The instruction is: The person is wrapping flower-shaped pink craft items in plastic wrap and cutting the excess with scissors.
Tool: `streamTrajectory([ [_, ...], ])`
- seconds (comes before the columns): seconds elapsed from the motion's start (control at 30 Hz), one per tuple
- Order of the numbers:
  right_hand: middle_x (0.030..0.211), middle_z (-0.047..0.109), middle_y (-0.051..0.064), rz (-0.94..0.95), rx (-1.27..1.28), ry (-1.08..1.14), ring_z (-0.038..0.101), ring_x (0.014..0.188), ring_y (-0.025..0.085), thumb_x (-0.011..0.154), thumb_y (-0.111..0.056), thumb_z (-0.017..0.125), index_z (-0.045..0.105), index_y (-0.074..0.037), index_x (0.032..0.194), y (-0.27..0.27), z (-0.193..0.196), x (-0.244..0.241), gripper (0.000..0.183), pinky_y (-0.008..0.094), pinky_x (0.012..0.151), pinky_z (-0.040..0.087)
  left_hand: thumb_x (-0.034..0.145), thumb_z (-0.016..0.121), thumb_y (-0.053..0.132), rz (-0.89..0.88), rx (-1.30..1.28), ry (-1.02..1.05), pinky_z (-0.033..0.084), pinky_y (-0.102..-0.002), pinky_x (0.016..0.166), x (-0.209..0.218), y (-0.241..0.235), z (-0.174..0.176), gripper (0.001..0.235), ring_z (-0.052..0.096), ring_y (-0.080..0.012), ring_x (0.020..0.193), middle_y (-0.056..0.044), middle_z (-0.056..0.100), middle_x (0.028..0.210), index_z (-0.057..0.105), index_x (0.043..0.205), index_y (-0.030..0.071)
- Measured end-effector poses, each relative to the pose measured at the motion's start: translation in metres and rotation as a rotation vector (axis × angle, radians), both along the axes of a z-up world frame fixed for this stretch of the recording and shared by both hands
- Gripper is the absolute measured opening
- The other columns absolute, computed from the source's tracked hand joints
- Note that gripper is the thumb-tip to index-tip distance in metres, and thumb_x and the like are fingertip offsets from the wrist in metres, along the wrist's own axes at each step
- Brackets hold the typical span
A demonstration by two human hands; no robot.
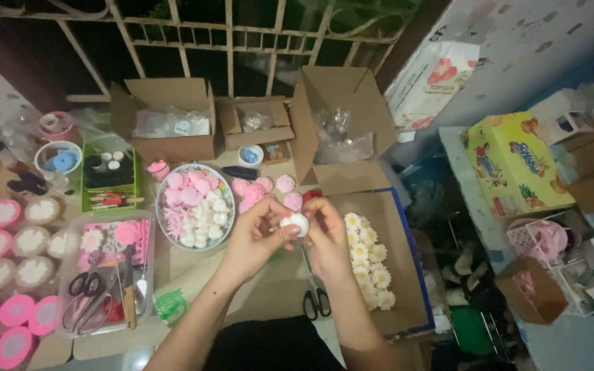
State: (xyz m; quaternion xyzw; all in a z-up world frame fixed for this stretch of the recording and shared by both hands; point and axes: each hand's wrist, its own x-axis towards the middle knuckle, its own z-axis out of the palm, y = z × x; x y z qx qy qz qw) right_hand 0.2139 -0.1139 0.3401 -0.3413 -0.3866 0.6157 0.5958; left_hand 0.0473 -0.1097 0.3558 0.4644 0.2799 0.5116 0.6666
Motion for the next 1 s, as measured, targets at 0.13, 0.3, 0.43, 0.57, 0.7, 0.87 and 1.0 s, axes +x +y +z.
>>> streamTrajectory([
  [0.13, 0.097, 0.062, 0.003, 0.164, -0.034, 0.105, 0.057, 0.074, 0.010, 0.103, -0.015, 0.063, 0.059, -0.007, 0.104, 0.000, -0.009, 0.006, 0.009, 0.025, 0.059, 0.047, 0.092, 0.074, -0.001, 0.002, 0.031, -0.050, 0.057, -0.029, 0.069, 0.000, 0.003, -0.009, 0.025, 0.069, -0.0130, 0.092, -0.008, 0.068, 0.106, 0.057, 0.109, 0.003],
  [0.3, 0.092, 0.062, -0.002, 0.308, -0.648, 0.444, 0.055, 0.067, 0.008, 0.093, -0.010, 0.063, 0.062, -0.016, 0.119, -0.005, -0.034, 0.013, 0.027, 0.024, 0.053, 0.043, 0.088, 0.073, -0.006, -0.119, 0.101, -0.049, 0.059, -0.029, 0.082, -0.009, -0.002, 0.035, 0.054, 0.066, -0.0126, 0.096, -0.004, 0.064, 0.115, 0.046, 0.132, 0.008],
  [0.43, 0.088, 0.060, -0.002, 0.391, -0.627, 0.682, 0.053, 0.062, 0.006, 0.101, -0.012, 0.068, 0.064, -0.012, 0.127, -0.007, -0.061, 0.010, 0.027, 0.021, 0.050, 0.042, 0.084, 0.073, -0.006, -0.145, 0.119, 0.137, 0.059, -0.029, 0.082, -0.009, 0.003, 0.029, 0.067, 0.066, -0.0122, 0.094, -0.005, 0.069, 0.106, 0.042, 0.141, 0.011],
  [0.57, 0.095, 0.062, -0.001, -0.149, -0.387, 0.242, 0.056, 0.072, 0.007, 0.092, -0.012, 0.067, 0.062, -0.014, 0.121, -0.014, -0.040, 0.010, 0.029, 0.022, 0.054, 0.042, 0.084, 0.078, -0.002, -0.075, 0.237, 0.330, 0.058, -0.030, 0.082, -0.011, 0.000, 0.037, 0.069, 0.069, -0.0135, 0.090, -0.006, 0.070, 0.094, 0.043, 0.142, 0.011],
  [0.7, 0.095, 0.059, 0.003, -0.175, 0.062, -0.236, 0.054, 0.080, 0.009, 0.104, -0.013, 0.068, 0.069, -0.003, 0.120, -0.026, -0.019, 0.032, 0.019, 0.019, 0.063, 0.042, 0.079, 0.083, 0.006, -0.030, 0.280, 0.569, 0.057, -0.031, 0.068, -0.017, 0.004, 0.059, 0.071, 0.072, -0.0155, 0.075, -0.005, 0.072, 0.083, 0.045, 0.139, 0.012],
  [0.87, 0.105, 0.062, 0.002, -0.017, 0.221, -0.541, 0.063, 0.094, 0.011, 0.093, -0.006, 0.075, 0.067, 0.001, 0.108, -0.027, 0.028, 0.025, 0.018, 0.024, 0.069, 0.056, 0.079, 0.084, 0.006, -0.053, 0.421, 0.614, 0.057, -0.031, 0.073, -0.017, 0.004, 0.067, 0.073, 0.073, -0.0170, 0.080, -0.006, 0.073, 0.086, 0.046, 0.141, 0.011],
  [1.0, 0.105, 0.069, 0.009, -0.100, 0.125, -0.251, 0.070, 0.091, 0.017, 0.096, -0.008, 0.075, 0.064, 0.003, 0.111, -0.030, 0.001, 0.022, 0.021, 0.028, 0.072, 0.061, 0.075, 0.086, 0.002, 0.020, 0.375, 0.489, 0.058, -0.030, 0.078, -0.012, 0.004, 0.056, 0.080, 0.073, -0.0171, 0.082, -0.008, 0.075, 0.088, 0.043, 0.143, 0.010],
])
